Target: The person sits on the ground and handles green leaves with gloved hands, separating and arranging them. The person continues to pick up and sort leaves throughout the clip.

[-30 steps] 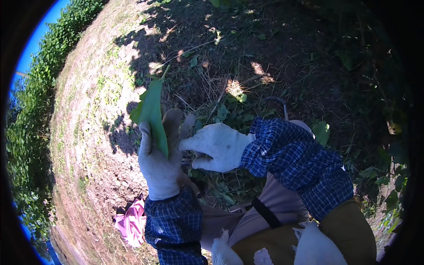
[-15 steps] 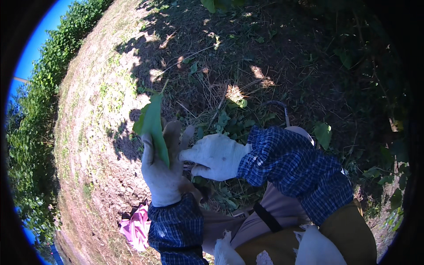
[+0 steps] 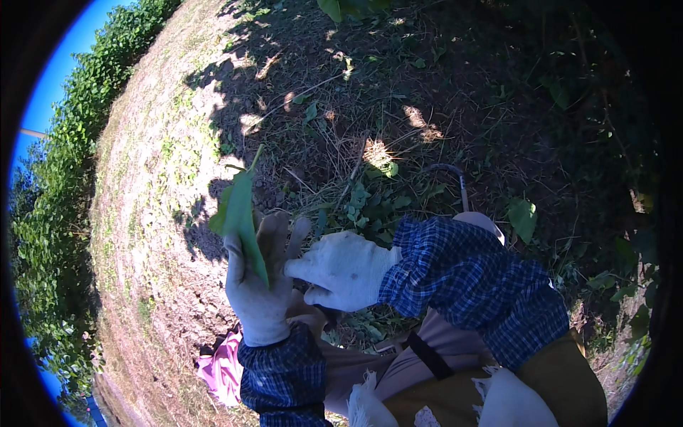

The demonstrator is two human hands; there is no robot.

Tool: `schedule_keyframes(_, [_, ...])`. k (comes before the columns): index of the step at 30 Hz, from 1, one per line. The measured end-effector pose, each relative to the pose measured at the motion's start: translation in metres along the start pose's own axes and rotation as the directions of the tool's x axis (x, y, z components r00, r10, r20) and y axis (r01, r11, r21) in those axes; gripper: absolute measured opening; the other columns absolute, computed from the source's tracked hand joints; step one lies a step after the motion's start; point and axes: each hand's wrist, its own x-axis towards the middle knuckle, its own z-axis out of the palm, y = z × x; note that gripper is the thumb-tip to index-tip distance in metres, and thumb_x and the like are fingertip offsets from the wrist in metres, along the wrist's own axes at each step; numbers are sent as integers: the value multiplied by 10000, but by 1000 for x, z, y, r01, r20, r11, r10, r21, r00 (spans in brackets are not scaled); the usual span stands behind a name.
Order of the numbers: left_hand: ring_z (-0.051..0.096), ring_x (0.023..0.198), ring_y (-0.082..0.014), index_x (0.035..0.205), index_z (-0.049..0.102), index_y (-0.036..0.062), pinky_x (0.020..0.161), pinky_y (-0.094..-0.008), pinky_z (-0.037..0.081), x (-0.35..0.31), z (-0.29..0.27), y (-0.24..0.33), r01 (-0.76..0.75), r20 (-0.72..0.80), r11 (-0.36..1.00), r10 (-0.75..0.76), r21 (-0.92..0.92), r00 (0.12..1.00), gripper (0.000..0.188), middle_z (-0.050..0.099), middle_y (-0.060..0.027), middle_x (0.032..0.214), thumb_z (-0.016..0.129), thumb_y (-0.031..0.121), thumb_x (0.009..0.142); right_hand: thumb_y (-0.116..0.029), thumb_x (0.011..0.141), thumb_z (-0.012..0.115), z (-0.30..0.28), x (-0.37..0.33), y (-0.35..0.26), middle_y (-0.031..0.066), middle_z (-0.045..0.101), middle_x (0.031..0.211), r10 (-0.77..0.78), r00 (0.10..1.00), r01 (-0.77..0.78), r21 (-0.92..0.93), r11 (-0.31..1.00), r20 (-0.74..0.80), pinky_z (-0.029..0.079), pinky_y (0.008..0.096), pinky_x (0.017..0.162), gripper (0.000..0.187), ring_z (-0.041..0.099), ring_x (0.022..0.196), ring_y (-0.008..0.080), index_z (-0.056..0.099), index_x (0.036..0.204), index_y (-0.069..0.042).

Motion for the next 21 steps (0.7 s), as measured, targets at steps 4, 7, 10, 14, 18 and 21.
schedule_keyframes(4, [581, 1262, -373, 1420, 471, 34, 1129, -652, 378, 0, 0, 0, 6, -23, 1000, -6, 20, 1000, 560, 682, -183, 1210, 348, 464, 1083, -320, 929, 624, -4, 2, -1, 196, 693, 1011, 7, 999, -6, -8, 1000, 50, 553, 496, 867, 378, 686, 975, 378, 588, 1158, -22])
schedule_keyframes(7, [589, 1255, -364, 1399, 491, 31, 1127, -650, 385, -2, 5, 1, 8, -96, 1000, -6, 22, 995, 560, 692, -173, 1193, 355, 471, 1079, -318, 942, 614, -7, 3, -4, 196, 692, 1023, 10, 997, -10, 2, 1000, 79, 552, 494, 876, 374, 684, 986, 372, 589, 1164, -18])
schedule_keyframes(10, [591, 1253, -361, 1395, 496, 32, 1127, -647, 386, -3, 4, 2, 9, -83, 1000, -7, 19, 996, 562, 693, -170, 1195, 359, 475, 1078, -315, 937, 620, -3, 4, -3, 193, 693, 1022, -3, 998, 3, -6, 1000, 55, 554, 492, 868, 375, 685, 976, 372, 589, 1170, -22])
schedule_keyframes(14, [587, 1257, -364, 1398, 493, 33, 1132, -644, 378, -4, -2, 2, 9, -18, 1000, -9, -17, 1000, 561, 687, -174, 1211, 361, 474, 1077, -314, 914, 642, 2, 1, -2, 192, 693, 1017, -39, 998, 39, -2, 999, -54, 551, 486, 862, 393, 683, 968, 373, 594, 1192, -40])
schedule_keyframes(18, [565, 1284, -365, 1405, 522, 61, 1142, -655, 358, -5, -8, 6, -7, 69, 1000, 8, -20, 998, 517, 654, -183, 1275, 417, 443, 1072, -321, 896, 657, 8, 1, -2, 189, 696, 1012, -102, 964, 113, 31, 993, -244, 545, 486, 865, 405, 677, 972, 376, 605, 1198, -56])
schedule_keyframes(21, [575, 1268, -381, 1411, 498, 58, 1123, -631, 393, -7, -2, 5, -6, 39, 1000, 6, 0, 999, 541, 662, -186, 1253, 386, 466, 1074, -326, 900, 655, 5, 2, -4, 180, 700, 1006, -79, 992, 81, 23, 996, -100, 543, 487, 867, 400, 674, 974, 376, 612, 1190, -54])
